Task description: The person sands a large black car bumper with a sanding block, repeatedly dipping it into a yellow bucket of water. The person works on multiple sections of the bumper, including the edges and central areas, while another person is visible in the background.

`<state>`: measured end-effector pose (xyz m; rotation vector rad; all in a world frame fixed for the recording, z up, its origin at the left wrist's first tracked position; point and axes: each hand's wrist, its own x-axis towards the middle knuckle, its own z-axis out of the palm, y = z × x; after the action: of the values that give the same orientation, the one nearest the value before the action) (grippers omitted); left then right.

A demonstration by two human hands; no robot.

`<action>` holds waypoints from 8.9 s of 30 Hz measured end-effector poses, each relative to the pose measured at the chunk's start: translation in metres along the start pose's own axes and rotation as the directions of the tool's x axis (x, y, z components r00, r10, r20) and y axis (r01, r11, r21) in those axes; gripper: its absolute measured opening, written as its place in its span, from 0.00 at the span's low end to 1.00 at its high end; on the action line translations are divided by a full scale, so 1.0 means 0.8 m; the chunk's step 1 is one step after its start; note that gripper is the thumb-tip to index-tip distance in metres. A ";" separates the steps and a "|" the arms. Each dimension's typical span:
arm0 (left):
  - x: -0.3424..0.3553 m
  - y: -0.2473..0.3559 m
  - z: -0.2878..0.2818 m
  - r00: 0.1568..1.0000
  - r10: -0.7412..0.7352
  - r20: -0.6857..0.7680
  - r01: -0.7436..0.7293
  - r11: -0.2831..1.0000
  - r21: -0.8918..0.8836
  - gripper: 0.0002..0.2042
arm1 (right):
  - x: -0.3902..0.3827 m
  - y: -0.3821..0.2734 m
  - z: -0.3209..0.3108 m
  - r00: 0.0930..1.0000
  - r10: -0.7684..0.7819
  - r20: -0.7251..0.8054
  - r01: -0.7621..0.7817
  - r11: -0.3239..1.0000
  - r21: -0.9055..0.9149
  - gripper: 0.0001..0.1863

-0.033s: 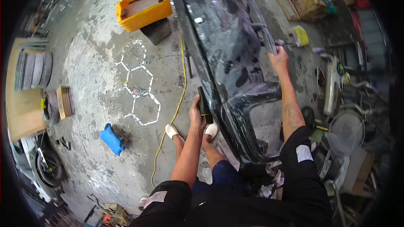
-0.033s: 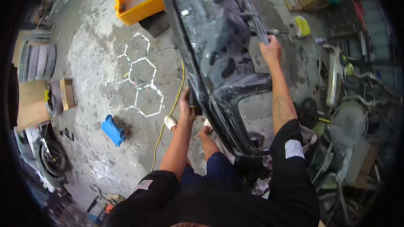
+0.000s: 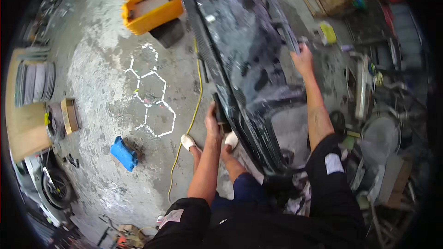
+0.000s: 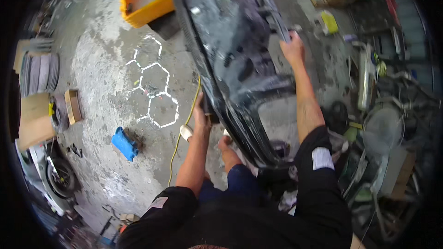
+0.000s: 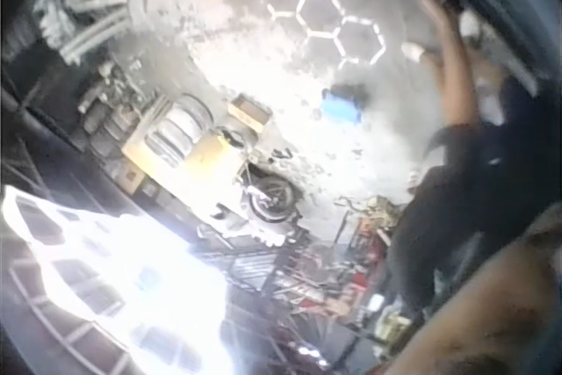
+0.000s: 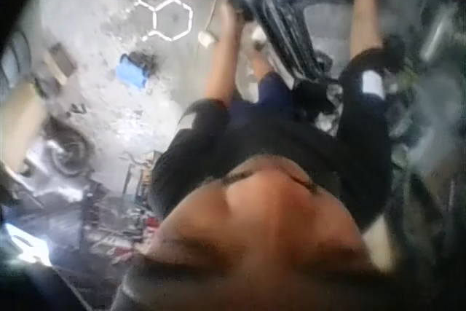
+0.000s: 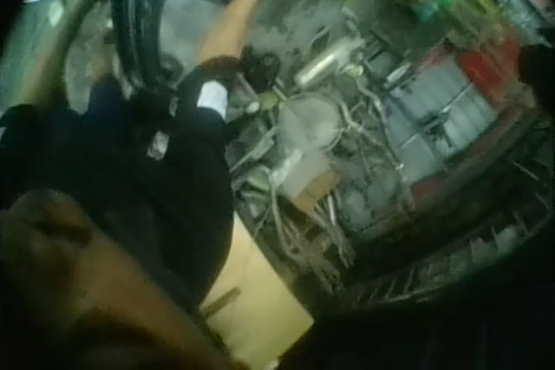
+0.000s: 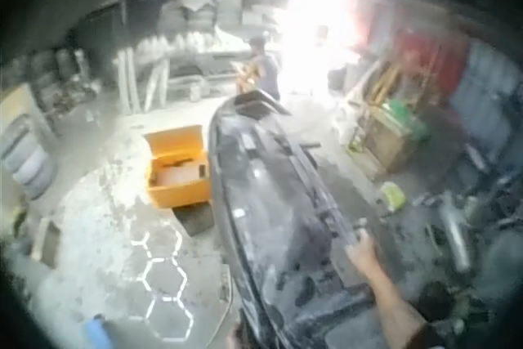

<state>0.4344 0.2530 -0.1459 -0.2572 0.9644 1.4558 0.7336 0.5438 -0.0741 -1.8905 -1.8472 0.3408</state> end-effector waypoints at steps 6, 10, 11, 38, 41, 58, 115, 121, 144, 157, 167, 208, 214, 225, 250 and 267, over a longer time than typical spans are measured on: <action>0.009 0.030 -0.007 0.991 0.026 -0.132 -0.009 0.991 0.133 0.22 | 0.015 0.002 0.029 0.988 -0.111 -0.109 0.121 0.988 0.094 0.19; 0.014 0.071 -0.040 0.989 -0.042 0.144 0.024 0.992 0.122 0.21 | -0.010 -0.046 0.058 0.998 0.012 -0.068 -0.016 0.998 -0.057 0.23; 0.014 0.067 -0.041 0.982 -0.024 0.186 -0.003 0.990 0.143 0.21 | -0.010 -0.041 0.047 0.997 0.031 -0.066 -0.036 0.997 -0.073 0.23; -0.053 0.081 0.016 0.731 0.661 0.171 -0.600 0.503 0.622 0.25 | 0.046 -0.292 0.056 0.936 -0.353 0.012 0.351 0.933 0.074 0.53; -0.090 0.046 0.021 0.533 0.728 0.431 -0.683 0.069 0.727 0.29 | 0.076 -0.299 0.065 0.964 -0.228 0.137 0.225 0.974 0.036 0.61; -0.042 0.075 0.051 0.410 0.709 0.574 -0.787 -0.043 0.615 0.27 | 0.098 -0.266 0.061 0.931 -0.301 0.205 0.300 0.953 0.039 0.50; 0.000 0.126 0.119 0.320 0.774 0.546 -0.679 -0.215 0.702 0.26 | 0.098 -0.265 0.105 0.944 -0.310 0.113 0.302 0.950 0.082 0.52; -0.004 0.128 0.138 0.316 0.707 0.633 -0.632 -0.341 0.696 0.26 | 0.113 -0.263 0.091 0.937 -0.342 0.070 0.340 0.940 0.038 0.54; -0.006 0.113 0.165 0.257 0.780 0.571 -0.520 -0.387 0.762 0.23 | 0.077 -0.323 0.075 0.981 -0.101 0.167 0.122 0.985 -0.118 0.52; 0.031 0.170 0.163 0.125 0.785 0.606 -0.576 -0.440 0.689 0.24 | 0.068 -0.331 0.081 0.973 -0.075 0.216 0.089 0.995 -0.052 0.53; -0.001 0.131 0.163 0.280 0.713 0.643 -0.586 -0.404 0.703 0.26 | 0.072 -0.334 0.060 0.977 -0.105 0.184 0.122 0.989 -0.083 0.51; -0.078 0.075 0.115 0.408 0.707 0.577 -0.571 -0.296 0.766 0.25 | 0.078 -0.302 0.071 0.982 -0.085 0.170 0.094 0.995 -0.044 0.52; 0.016 0.137 0.184 0.278 0.705 0.653 -0.554 -0.438 0.708 0.25 | 0.070 -0.304 0.078 0.967 -0.156 0.200 0.169 0.984 -0.048 0.54; 0.117 0.228 0.279 0.196 0.809 0.554 -0.685 -0.291 0.668 0.21 | 0.093 -0.273 0.081 0.940 -0.340 0.041 0.339 0.940 0.037 0.50; 1.118 0.693 -0.081 0.880 -0.378 0.288 -0.263 -0.892 -0.368 0.18 | 0.075 -0.341 0.062 0.937 0.043 0.347 -0.101 0.983 0.151 0.55; 0.455 0.594 0.127 0.591 0.211 0.779 -0.658 -0.433 0.616 0.17 | 0.058 -0.337 0.038 0.976 -0.173 0.134 0.162 0.983 0.091 0.46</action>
<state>-0.0163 0.6601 -0.1430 1.9131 1.7680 0.8497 0.4872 0.5897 0.0396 -1.6817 -2.0385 0.4946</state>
